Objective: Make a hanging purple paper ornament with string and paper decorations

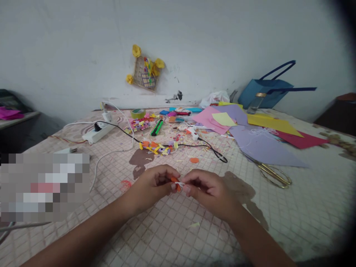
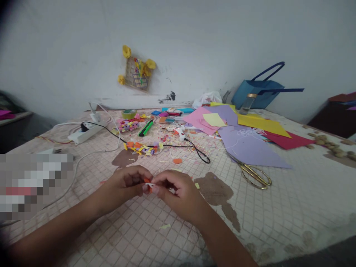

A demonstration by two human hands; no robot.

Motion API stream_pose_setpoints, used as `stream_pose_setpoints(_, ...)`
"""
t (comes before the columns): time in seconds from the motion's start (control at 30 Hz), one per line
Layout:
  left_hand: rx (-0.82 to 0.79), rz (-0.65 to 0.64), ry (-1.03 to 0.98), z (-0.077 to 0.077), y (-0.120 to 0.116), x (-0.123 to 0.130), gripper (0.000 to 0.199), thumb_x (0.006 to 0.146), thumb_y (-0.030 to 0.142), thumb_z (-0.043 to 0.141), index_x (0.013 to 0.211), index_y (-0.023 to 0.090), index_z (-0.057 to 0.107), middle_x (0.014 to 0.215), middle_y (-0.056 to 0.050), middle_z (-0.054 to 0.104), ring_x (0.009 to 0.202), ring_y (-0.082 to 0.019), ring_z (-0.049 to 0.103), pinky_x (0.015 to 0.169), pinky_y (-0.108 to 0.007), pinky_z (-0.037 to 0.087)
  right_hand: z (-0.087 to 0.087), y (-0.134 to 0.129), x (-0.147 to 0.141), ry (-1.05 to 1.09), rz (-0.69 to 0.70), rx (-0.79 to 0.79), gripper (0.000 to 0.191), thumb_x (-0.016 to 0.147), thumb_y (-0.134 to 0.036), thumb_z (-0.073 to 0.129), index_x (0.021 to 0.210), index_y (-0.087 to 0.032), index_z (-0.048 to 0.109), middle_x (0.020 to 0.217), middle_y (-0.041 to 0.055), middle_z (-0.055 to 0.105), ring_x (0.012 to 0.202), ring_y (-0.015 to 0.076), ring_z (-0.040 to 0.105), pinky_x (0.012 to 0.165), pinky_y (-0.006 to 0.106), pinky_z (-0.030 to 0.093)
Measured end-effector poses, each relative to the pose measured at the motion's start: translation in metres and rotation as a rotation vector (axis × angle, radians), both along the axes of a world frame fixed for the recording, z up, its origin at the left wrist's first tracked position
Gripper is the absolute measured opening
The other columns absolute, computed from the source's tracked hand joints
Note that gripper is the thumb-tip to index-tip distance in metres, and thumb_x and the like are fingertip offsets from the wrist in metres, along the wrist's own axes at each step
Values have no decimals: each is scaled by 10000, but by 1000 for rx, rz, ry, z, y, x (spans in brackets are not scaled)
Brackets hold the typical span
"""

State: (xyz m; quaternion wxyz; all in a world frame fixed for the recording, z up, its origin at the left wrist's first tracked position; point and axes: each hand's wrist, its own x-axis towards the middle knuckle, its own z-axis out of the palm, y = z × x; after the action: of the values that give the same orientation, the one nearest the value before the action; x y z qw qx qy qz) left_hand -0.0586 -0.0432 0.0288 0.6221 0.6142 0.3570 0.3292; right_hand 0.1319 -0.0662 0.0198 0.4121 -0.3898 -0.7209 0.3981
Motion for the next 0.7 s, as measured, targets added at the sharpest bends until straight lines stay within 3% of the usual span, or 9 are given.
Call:
stream_pose_setpoints(0.2,-52,30,-43,1,-2,2,276,714,172,663,931,171,492,748,17,630,642,-96,575,560,-222,418,0,0,-2,23,7,-71,87,810,-257,618,871,-201,643,816,18,681,725,121,622,604,220,476)
stream_pose_setpoints(0.33,-15,52,-31,2,-3,1,235,734,199,647,824,182,431,661,35,604,604,-100,574,527,-214,401,0,1,-2,34,15,-78,97,820,-280,614,857,-195,644,798,17,680,713,114,617,607,214,473)
stream_pose_setpoints(0.7,111,-46,52,6,-5,-1,129,803,266,595,841,144,584,769,-6,586,717,-112,541,641,-246,416,-3,0,-3,116,-1,-152,106,761,-273,676,806,-187,636,727,0,662,628,96,585,549,201,449)
